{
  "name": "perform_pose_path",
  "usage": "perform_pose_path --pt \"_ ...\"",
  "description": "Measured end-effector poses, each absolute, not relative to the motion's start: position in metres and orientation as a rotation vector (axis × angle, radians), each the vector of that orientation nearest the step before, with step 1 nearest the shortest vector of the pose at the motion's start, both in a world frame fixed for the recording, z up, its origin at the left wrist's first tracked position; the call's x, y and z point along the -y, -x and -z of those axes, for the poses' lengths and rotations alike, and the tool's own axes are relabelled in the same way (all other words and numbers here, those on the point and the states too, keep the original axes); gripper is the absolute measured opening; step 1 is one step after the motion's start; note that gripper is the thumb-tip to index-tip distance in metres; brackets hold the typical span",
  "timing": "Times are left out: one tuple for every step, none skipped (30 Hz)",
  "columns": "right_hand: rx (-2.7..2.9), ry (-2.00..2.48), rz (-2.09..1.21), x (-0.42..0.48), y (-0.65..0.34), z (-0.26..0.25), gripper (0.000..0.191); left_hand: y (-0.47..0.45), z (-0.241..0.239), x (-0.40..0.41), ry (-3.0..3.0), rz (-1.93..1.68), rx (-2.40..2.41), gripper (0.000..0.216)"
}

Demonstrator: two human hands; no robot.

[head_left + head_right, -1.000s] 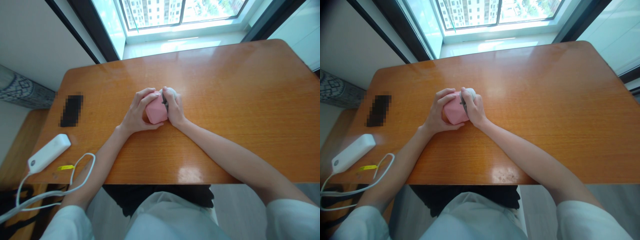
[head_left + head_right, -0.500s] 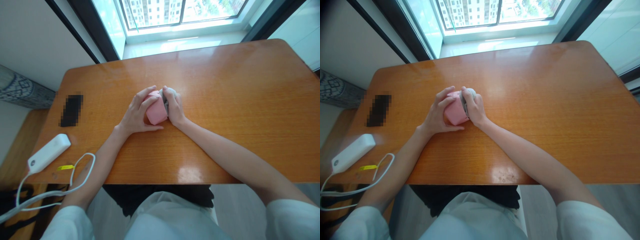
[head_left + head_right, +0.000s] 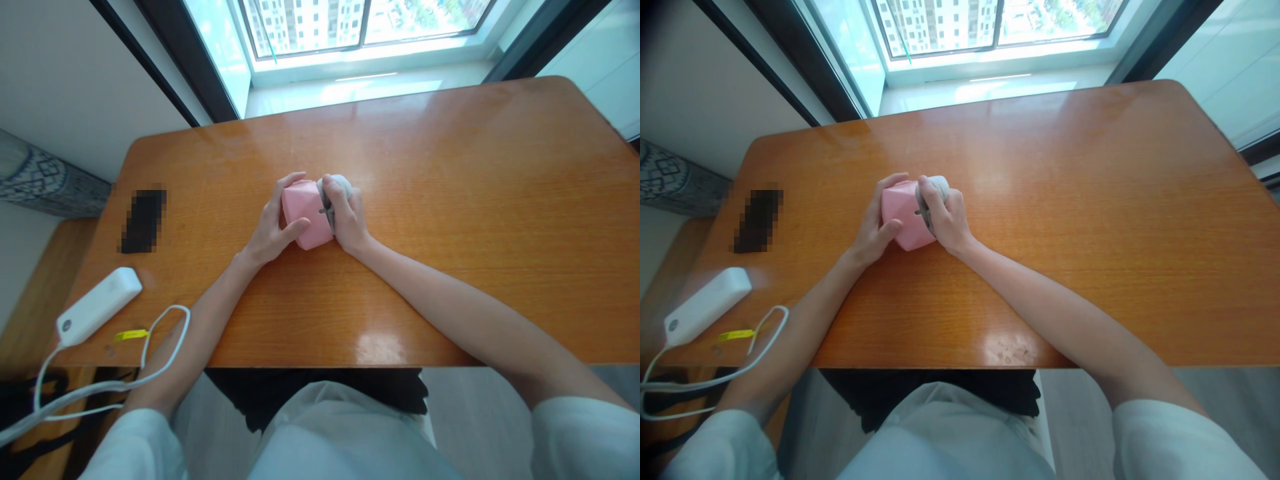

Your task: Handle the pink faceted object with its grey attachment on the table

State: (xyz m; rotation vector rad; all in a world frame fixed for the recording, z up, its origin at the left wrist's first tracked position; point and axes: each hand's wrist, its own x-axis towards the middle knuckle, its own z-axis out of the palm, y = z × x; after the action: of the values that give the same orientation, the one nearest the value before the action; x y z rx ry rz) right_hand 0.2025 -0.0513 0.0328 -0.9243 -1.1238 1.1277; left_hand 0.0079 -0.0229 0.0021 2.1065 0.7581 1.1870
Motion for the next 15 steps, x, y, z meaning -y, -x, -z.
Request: perform_pose_path --pt "1.116 0.921 -1.134 0.050 -0.202 -0.033 0.064 -0.007 -0.001 0.021 -2.148 -1.215 -0.743 0.104" --pt "1.110 0.921 -1.139 0.050 -0.202 -0.033 0.065 -0.007 -0.001 0.020 -2.213 -1.253 -0.722 0.113" --pt "1.106 0.921 -1.143 0.049 -0.202 -0.033 0.065 -0.006 -0.001 0.019 -2.298 -1.290 -0.692 0.121" --pt "1.102 0.921 -1.145 0.048 -0.202 -0.034 0.066 -0.006 -0.002 0.018 -2.395 -1.313 -0.652 0.126" --pt "1.101 0.921 -1.145 0.047 -0.201 -0.033 0.066 -0.006 -0.003 0.018 -2.488 -1.316 -0.612 0.128" --pt "1.104 0.920 -1.140 0.046 -0.201 -0.033 0.066 -0.006 -0.005 0.018 -2.566 -1.311 -0.575 0.127" --pt "1.111 0.919 -1.129 0.046 -0.202 -0.032 0.066 -0.007 -0.006 0.019 -2.620 -1.307 -0.548 0.123" --pt "1.122 0.916 -1.114 0.046 -0.202 -0.031 0.065 -0.007 -0.008 0.021 -2.641 -1.312 -0.543 0.118" --pt "1.136 0.913 -1.097 0.047 -0.202 -0.029 0.064 -0.008 -0.009 0.022 -2.631 -1.330 -0.556 0.113" --pt "1.152 0.906 -1.079 0.048 -0.202 -0.027 0.063 -0.009 -0.010 0.024 -2.595 -1.350 -0.580 0.109" --pt "1.173 0.895 -1.064 0.049 -0.203 -0.026 0.061 -0.010 -0.011 0.025 -2.544 -1.366 -0.607 0.105" --pt "1.195 0.884 -1.057 0.050 -0.203 -0.024 0.061 -0.011 -0.010 0.026 -2.483 -1.372 -0.629 0.102" --pt "1.214 0.879 -1.057 0.051 -0.203 -0.023 0.060 -0.011 -0.010 0.026 -2.415 -1.373 -0.646 0.097" --pt "1.229 0.881 -1.061 0.052 -0.203 -0.023 0.060 -0.012 -0.008 0.026 -2.343 -1.369 -0.662 0.092" --pt "1.233 0.889 -1.064 0.052 -0.203 -0.022 0.061 -0.012 -0.007 0.025 -2.277 -1.352 -0.678 0.086"
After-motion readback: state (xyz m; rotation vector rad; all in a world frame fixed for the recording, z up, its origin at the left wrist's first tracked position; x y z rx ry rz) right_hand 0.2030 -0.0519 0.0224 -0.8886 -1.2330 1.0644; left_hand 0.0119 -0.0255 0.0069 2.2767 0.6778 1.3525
